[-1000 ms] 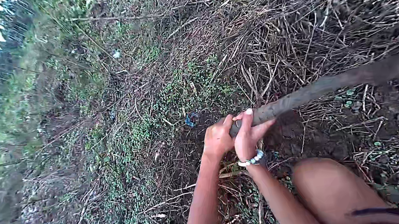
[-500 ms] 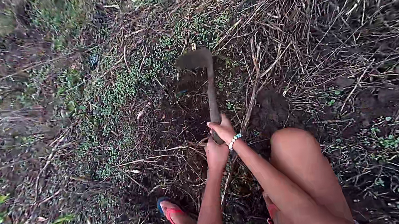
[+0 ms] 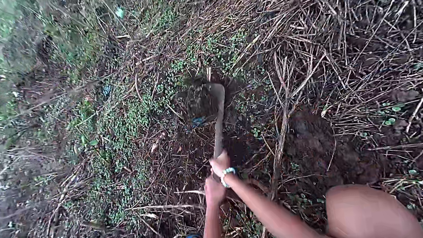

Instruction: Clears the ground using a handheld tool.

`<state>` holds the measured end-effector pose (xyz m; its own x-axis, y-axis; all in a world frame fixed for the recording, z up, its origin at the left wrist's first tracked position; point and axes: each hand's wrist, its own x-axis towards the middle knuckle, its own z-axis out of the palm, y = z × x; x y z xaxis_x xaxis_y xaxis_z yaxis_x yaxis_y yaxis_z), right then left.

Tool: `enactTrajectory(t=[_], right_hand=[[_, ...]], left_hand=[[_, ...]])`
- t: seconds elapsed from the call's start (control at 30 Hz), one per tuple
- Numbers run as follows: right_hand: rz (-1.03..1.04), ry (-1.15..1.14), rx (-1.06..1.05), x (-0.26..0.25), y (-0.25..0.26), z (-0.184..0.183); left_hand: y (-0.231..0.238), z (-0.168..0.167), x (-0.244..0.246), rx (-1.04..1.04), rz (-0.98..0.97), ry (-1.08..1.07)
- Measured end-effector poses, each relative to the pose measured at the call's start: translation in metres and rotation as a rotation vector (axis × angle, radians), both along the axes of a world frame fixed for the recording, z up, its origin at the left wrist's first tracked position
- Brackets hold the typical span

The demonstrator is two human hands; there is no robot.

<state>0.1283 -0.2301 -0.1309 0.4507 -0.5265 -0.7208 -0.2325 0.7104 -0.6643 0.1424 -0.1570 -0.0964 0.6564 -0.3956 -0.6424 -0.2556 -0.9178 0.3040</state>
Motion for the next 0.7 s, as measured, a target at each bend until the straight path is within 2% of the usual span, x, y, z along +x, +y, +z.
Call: enactTrajectory(t=[0.03, 0.1, 0.17, 0.23, 0.3, 0.4, 0.43, 0.47, 0.5, 0.53, 0.6, 0.63, 0.7], right_hand=[[0.064, -0.023, 0.044, 0.0, 0.006, 0.007], [0.044, -0.143, 0.132, -0.015, 0.008, 0.026], [-0.078, -0.281, 0.158, -0.032, -0.013, 0.044], [-0.278, -0.407, 0.014, -0.049, -0.048, 0.055], [-0.506, -0.497, -0.242, -0.064, -0.086, 0.069], [-1.07, -0.572, -0.581, -0.051, -0.148, 0.097], [-1.225, -0.543, -0.629, -0.037, -0.166, 0.094], [-1.264, -0.464, -0.611, -0.023, -0.171, 0.081], [-1.158, -0.344, -0.521, -0.009, -0.162, 0.061], [-0.929, -0.215, -0.376, 0.002, -0.142, 0.038], [-0.423, -0.062, -0.12, 0.015, -0.103, 0.001], [-0.256, -0.04, -0.044, 0.019, -0.096, -0.003], [-0.136, -0.068, -0.001, 0.013, -0.094, 0.002]], left_hand=[[0.011, 0.008, -0.003, -0.012, 0.071, 0.007], [0.01, 0.036, -0.016, 0.003, 0.144, 0.024], [-0.017, 0.059, -0.026, -0.001, 0.067, -0.005], [-0.06, 0.077, -0.03, -0.066, -0.155, -0.069], [-0.108, 0.083, -0.025, -0.234, -0.461, -0.184], [-0.188, 0.09, -0.005, -0.535, -0.906, -0.398], [-0.206, 0.088, 0.004, -0.547, -0.983, -0.413], [-0.211, 0.08, 0.014, -0.469, -0.981, -0.378], [-0.201, 0.066, 0.022, -0.305, -0.876, -0.289], [-0.176, 0.043, 0.027, -0.149, -0.698, -0.203], [-0.123, -0.001, 0.028, 0.025, -0.382, -0.123], [-0.106, -0.004, 0.025, 0.06, -0.292, -0.13], [-0.099, 0.01, 0.011, 0.045, -0.226, -0.136]])
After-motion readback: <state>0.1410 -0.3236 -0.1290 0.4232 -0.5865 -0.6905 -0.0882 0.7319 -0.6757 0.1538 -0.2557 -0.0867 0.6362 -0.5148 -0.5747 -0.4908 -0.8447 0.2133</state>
